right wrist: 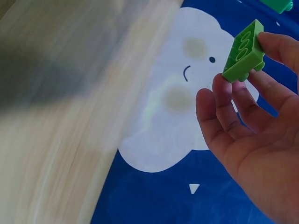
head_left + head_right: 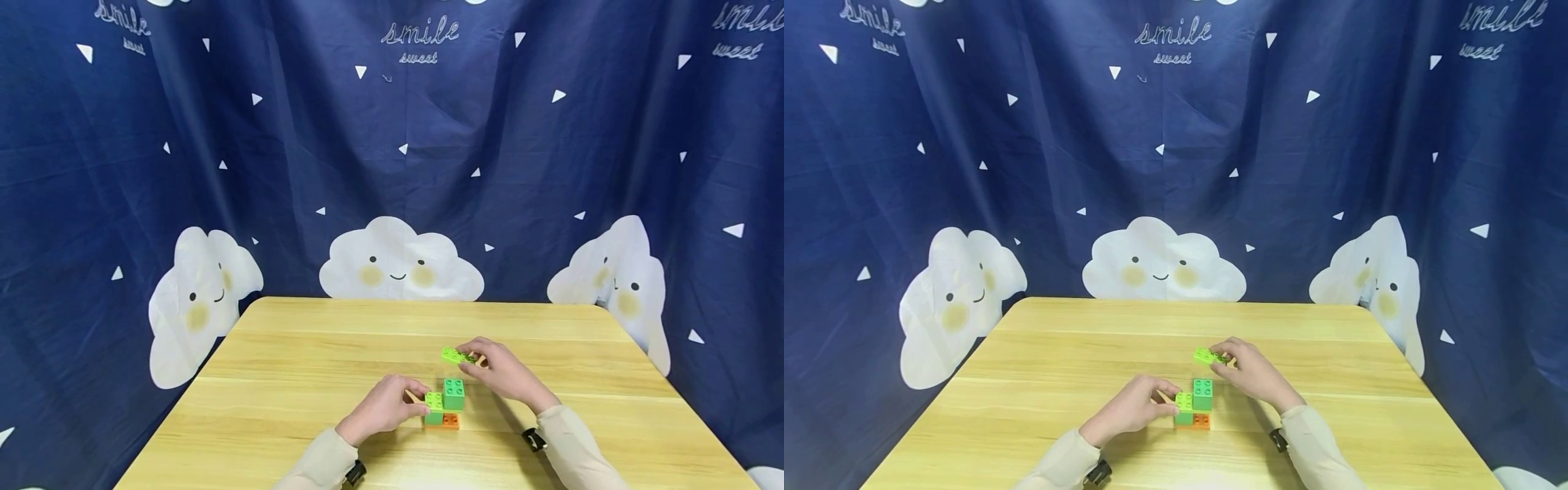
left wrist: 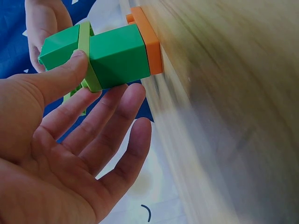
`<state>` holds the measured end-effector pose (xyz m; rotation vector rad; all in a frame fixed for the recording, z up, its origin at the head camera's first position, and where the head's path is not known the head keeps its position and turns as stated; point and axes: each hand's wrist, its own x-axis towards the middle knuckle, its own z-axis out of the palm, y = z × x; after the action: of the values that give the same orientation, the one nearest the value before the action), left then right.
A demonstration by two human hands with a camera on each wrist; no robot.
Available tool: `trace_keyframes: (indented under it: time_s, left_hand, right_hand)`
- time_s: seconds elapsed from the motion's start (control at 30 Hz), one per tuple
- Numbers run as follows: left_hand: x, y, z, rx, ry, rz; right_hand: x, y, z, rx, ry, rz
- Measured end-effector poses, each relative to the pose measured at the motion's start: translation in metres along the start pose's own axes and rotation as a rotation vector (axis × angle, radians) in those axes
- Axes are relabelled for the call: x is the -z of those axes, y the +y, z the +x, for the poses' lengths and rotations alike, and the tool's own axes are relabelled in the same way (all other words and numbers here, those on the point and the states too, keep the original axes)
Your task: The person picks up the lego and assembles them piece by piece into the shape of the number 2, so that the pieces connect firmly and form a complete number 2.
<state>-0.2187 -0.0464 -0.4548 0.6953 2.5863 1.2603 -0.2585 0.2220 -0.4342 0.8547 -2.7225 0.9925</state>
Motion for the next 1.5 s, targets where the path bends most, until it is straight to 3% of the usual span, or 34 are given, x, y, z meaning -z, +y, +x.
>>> trace_keyframes:
  time_s: [0.3, 0.77, 1.27, 1.5]
  left_hand:
    - [0.000, -0.001, 0.000, -0.005, -0.007, -0.018]
    - [0.001, 0.001, -0.001, -0.020, -0.004, -0.020]
    - [0.000, -0.003, 0.000, -0.004, -0.011, -0.007]
    - [0.000, -0.003, 0.000, -0.011, -0.011, -0.003]
  right_hand:
    - [0.004, -0.014, -0.008, -0.003, 0.010, -0.029]
    - [0.012, -0.036, -0.014, 0.067, -0.016, -0.048]
    - [0.012, -0.043, -0.014, 0.168, -0.062, -0.049]
    - [0.010, -0.045, -0.015, 0.171, -0.104, -0.054]
